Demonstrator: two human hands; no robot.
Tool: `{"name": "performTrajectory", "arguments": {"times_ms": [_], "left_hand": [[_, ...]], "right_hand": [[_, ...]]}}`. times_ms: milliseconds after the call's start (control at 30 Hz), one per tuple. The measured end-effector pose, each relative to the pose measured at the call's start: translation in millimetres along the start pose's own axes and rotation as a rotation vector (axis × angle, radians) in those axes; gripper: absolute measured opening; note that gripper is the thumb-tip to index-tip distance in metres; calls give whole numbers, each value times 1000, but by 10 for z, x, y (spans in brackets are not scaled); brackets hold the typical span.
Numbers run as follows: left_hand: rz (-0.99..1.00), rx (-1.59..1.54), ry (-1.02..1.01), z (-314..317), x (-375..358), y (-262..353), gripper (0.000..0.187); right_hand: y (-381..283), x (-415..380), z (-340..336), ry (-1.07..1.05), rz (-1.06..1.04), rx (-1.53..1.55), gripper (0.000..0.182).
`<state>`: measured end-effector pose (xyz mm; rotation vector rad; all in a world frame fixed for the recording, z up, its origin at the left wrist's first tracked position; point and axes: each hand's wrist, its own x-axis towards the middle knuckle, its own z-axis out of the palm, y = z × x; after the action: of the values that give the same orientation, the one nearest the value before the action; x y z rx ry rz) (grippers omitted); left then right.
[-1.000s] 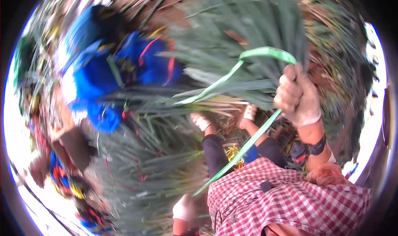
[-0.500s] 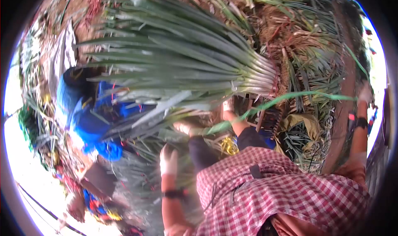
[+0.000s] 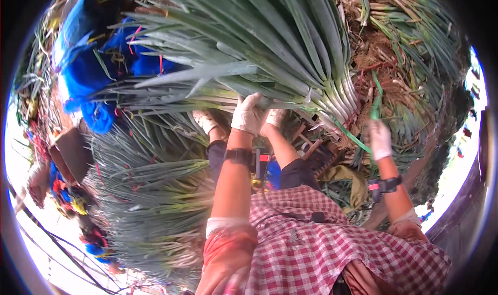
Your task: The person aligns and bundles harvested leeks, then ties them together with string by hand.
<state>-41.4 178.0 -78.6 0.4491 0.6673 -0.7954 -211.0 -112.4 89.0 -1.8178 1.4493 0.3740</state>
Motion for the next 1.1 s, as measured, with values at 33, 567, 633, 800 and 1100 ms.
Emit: {"name": "performTrajectory", "arguments": {"times_ms": [33,567,633,800,1100], "left_hand": [[17,28,42,242,-103,89,36],[240,1810,93,793,493,829,41],[261,1894,233,751,450,823,49],[386,1596,599,556,383,1111,85],[424,1718,157,154,1211,1021,46]], "right_hand": [[-123,-37,237,-85,-98,-105,26],[-1139,263,2208,-40,-479,-752,53],[-1151,286,2226,-45,-430,-779,54],[-1201,277,2305,-6,-379,-688,54],[-1244,297,2399,-12,-340,-666,52]]}}
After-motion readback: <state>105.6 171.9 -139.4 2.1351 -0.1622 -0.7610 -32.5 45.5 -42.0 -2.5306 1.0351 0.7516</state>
